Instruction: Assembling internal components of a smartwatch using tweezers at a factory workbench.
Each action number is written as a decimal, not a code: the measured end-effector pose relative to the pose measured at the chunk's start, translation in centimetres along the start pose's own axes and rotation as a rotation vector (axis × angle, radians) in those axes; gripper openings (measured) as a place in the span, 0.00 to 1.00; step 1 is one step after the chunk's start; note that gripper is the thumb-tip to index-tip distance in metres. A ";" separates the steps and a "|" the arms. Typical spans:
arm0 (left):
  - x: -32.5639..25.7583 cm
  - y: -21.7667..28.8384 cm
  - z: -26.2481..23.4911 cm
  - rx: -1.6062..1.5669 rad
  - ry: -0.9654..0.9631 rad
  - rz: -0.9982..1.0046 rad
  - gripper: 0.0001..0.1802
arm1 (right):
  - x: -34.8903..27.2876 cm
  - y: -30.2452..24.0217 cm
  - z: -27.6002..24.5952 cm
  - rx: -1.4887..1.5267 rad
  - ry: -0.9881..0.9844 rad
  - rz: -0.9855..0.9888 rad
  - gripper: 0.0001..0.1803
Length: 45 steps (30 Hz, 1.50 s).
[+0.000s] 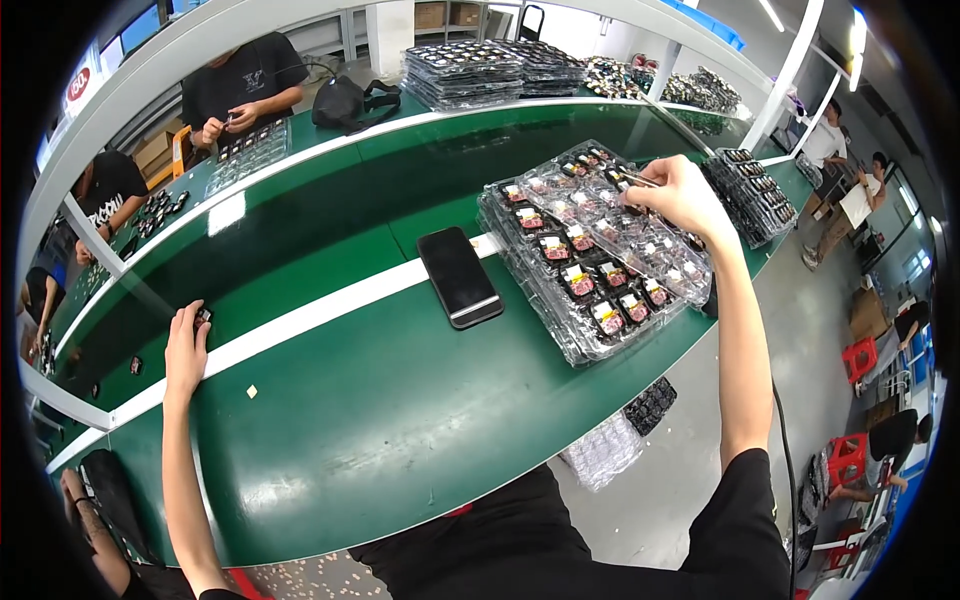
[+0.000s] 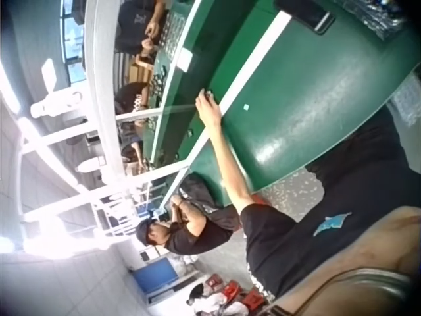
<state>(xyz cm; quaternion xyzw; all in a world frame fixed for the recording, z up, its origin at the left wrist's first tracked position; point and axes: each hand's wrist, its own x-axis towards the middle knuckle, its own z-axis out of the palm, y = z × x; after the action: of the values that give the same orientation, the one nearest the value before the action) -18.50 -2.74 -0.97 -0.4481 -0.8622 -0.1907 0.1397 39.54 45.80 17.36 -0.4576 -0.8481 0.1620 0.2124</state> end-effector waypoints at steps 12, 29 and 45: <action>-0.2 0.7 0.5 -0.172 0.060 0.027 0.19 | 1.1 0.8 -1.3 -0.027 0.036 -0.029 0.31; -0.1 0.7 1.3 -0.243 0.094 -0.010 0.21 | -8.3 -1.8 3.4 0.198 -0.094 -0.299 0.11; -0.3 -0.8 1.9 -0.302 0.151 0.000 0.23 | -10.2 -10.0 9.1 0.042 -0.076 -0.294 0.13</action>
<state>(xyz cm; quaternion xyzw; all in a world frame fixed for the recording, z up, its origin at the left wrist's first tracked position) -19.16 -2.52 -2.93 -0.4483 -0.8107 -0.3515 0.1351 32.88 31.18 12.13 -0.3173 -0.9098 0.1643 0.2111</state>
